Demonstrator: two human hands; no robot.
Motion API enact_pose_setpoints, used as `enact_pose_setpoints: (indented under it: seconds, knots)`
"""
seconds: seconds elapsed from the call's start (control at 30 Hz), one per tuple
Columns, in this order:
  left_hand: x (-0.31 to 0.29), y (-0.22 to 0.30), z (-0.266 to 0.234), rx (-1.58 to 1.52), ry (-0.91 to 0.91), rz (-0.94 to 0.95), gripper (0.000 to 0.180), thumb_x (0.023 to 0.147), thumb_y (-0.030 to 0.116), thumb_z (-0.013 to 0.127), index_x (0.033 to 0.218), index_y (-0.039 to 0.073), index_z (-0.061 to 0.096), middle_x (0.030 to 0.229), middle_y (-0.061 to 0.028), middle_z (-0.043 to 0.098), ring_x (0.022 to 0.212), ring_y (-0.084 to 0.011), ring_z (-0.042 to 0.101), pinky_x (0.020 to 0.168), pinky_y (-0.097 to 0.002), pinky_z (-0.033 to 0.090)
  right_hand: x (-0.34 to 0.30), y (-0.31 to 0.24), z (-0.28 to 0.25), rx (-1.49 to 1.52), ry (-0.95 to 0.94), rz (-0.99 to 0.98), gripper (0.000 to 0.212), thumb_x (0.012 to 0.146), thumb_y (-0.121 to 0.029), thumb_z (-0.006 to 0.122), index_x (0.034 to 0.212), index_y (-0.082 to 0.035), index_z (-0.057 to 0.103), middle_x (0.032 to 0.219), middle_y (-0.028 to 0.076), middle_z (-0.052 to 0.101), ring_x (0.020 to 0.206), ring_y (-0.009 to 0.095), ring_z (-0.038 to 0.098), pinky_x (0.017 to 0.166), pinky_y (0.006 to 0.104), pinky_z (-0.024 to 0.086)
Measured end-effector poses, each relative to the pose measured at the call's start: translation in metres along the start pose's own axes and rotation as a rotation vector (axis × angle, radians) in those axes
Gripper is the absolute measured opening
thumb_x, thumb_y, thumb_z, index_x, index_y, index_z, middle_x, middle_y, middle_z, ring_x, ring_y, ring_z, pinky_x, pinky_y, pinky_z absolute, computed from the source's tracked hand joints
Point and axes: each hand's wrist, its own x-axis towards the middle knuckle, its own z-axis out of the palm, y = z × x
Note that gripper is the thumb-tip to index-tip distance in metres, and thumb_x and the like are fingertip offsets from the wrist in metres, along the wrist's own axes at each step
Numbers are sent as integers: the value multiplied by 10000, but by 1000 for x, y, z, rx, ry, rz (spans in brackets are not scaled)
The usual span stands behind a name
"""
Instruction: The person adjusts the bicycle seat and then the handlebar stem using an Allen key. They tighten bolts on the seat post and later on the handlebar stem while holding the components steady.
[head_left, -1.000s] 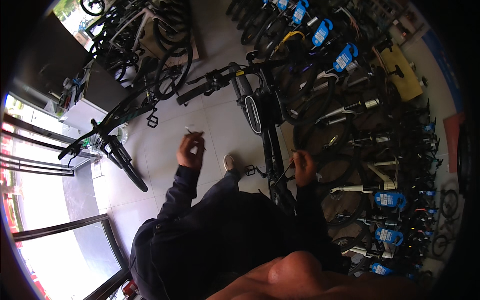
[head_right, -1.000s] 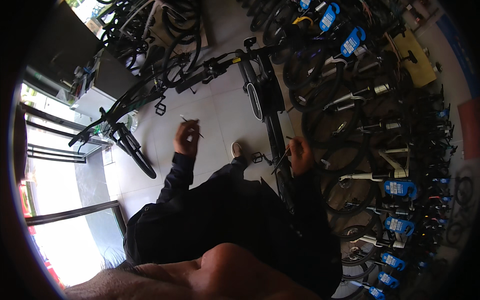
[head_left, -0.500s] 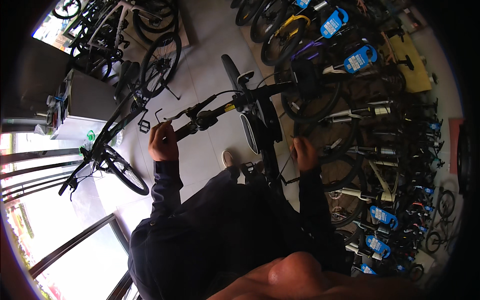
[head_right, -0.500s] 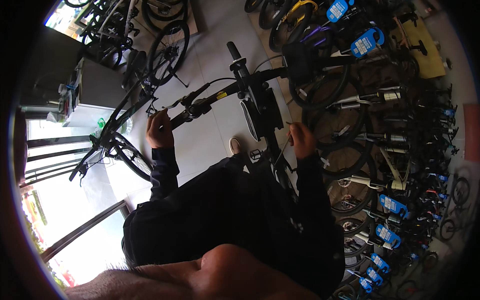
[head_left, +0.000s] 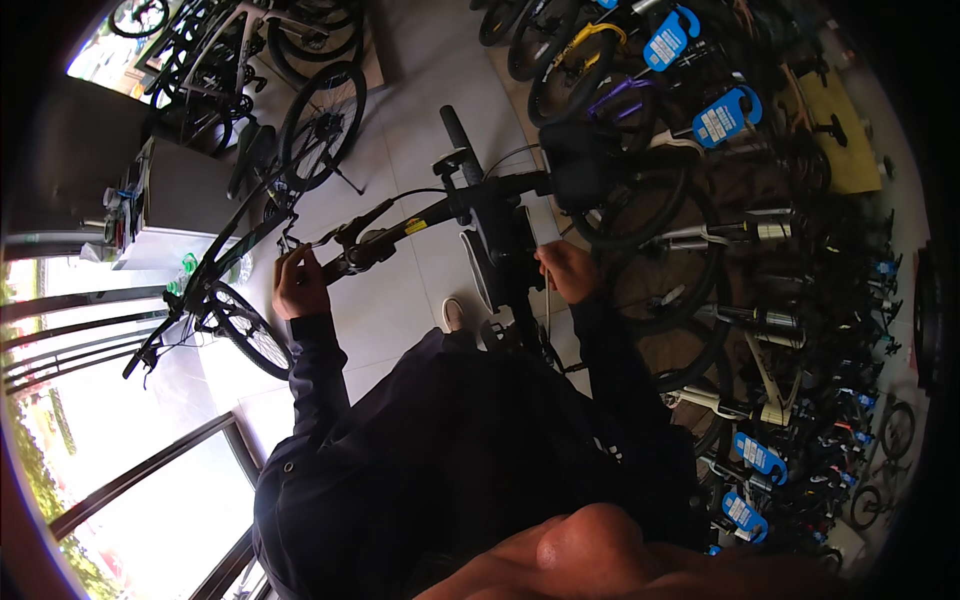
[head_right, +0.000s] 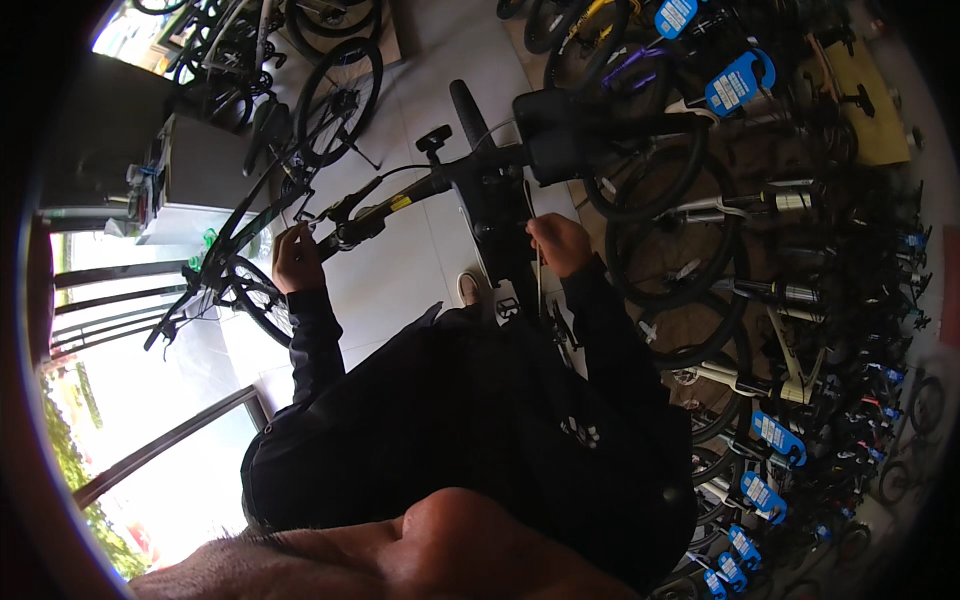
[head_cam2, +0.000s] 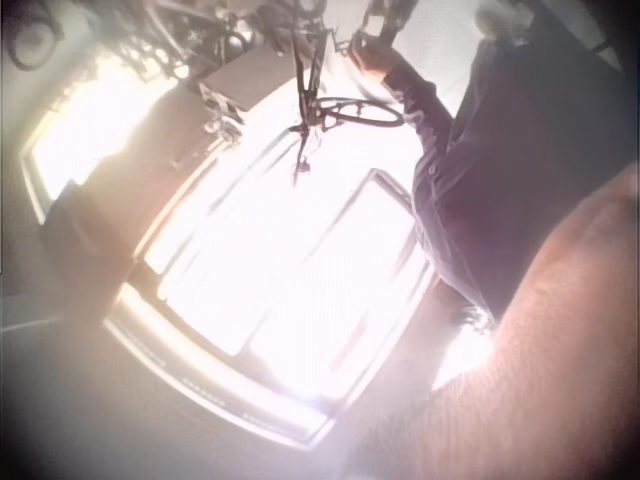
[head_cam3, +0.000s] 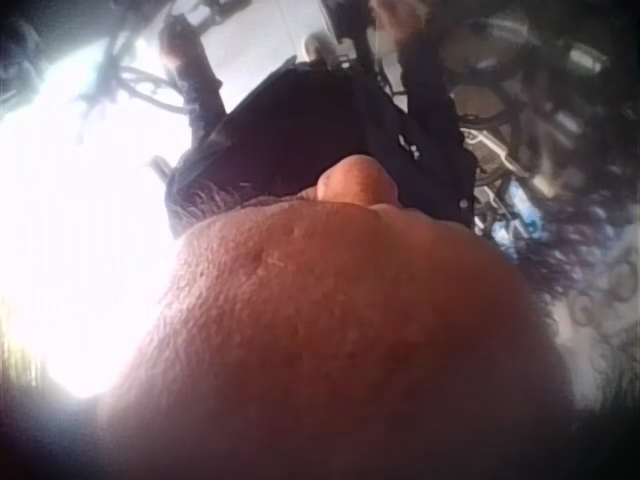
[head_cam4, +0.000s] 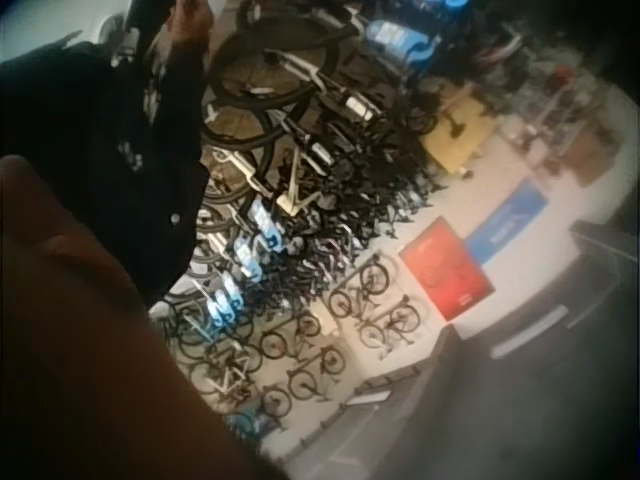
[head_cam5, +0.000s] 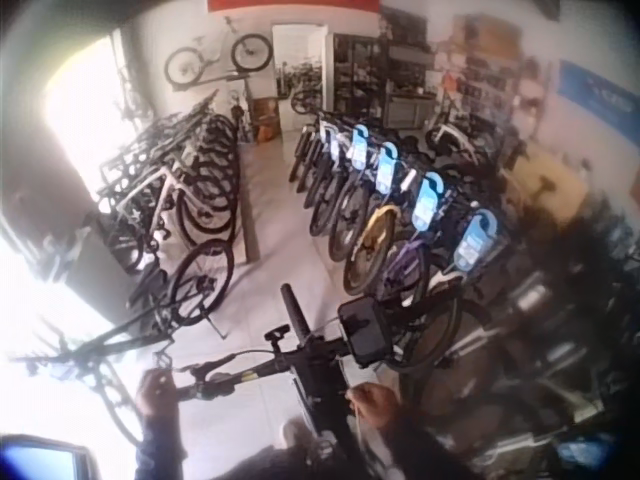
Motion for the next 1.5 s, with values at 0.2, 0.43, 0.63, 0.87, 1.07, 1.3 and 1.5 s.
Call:
enact_pose_setpoints:
  seconds: [0.2,0.43,0.63,0.87,1.07,1.3,1.5]
  knots:
    - [-1,-7,3,78,23,60,97,968,127,747,1052,92,776,1011,-66,754,691,-190,718,592,-299,559,30,-10,4,-197,-32,31,329,1028,-343,672,930,-35,730,752,29,694,686,124,659,640,328,528]
    - [1,-10,7,131,23,67,88,975,141,741,1040,102,786,983,-52,756,701,-170,698,594,-296,535,43,-16,9,-223,-39,-3,296,993,-310,693,889,-37,732,743,28,710,686,135,684,656,320,545]
    - [1,-9,9,128,25,40,87,971,144,744,1037,103,785,954,-45,749,687,-166,690,597,-298,534,53,-23,0,-332,-107,-15,280,964,-308,699,878,-45,745,738,29,725,687,142,692,669,323,551]
    - [2,-1,11,125,43,67,91,969,149,749,1041,105,784,930,-37,735,662,-159,667,590,-300,526,68,-42,-10,-363,-244,156,319,964,-313,694,820,-33,745,737,40,729,609,140,660,584,317,528]
    - [3,5,12,132,54,76,89,971,163,750,1040,119,786,939,-30,737,663,-157,668,579,-296,520,98,-39,-18,-332,-416,390,327,1007,-356,676,903,-49,721,767,24,687,572,88,576,482,280,453]
    - [3,12,12,125,40,68,97,969,140,747,1052,107,785,963,-35,744,660,-157,667,570,-298,515,122,-24,-20,-298,-591,521,362,1024,-318,613,866,-12,724,689,58,678,506,130,588,494,314,481]
    - [5,25,11,126,13,41,86,981,140,727,1037,98,776,957,-50,741,655,-171,668,570,-312,510,62,-48,-6,-53,-421,645,295,1039,-310,622,1093,-22,655,781,38,671,552,109,580,469,280,452]
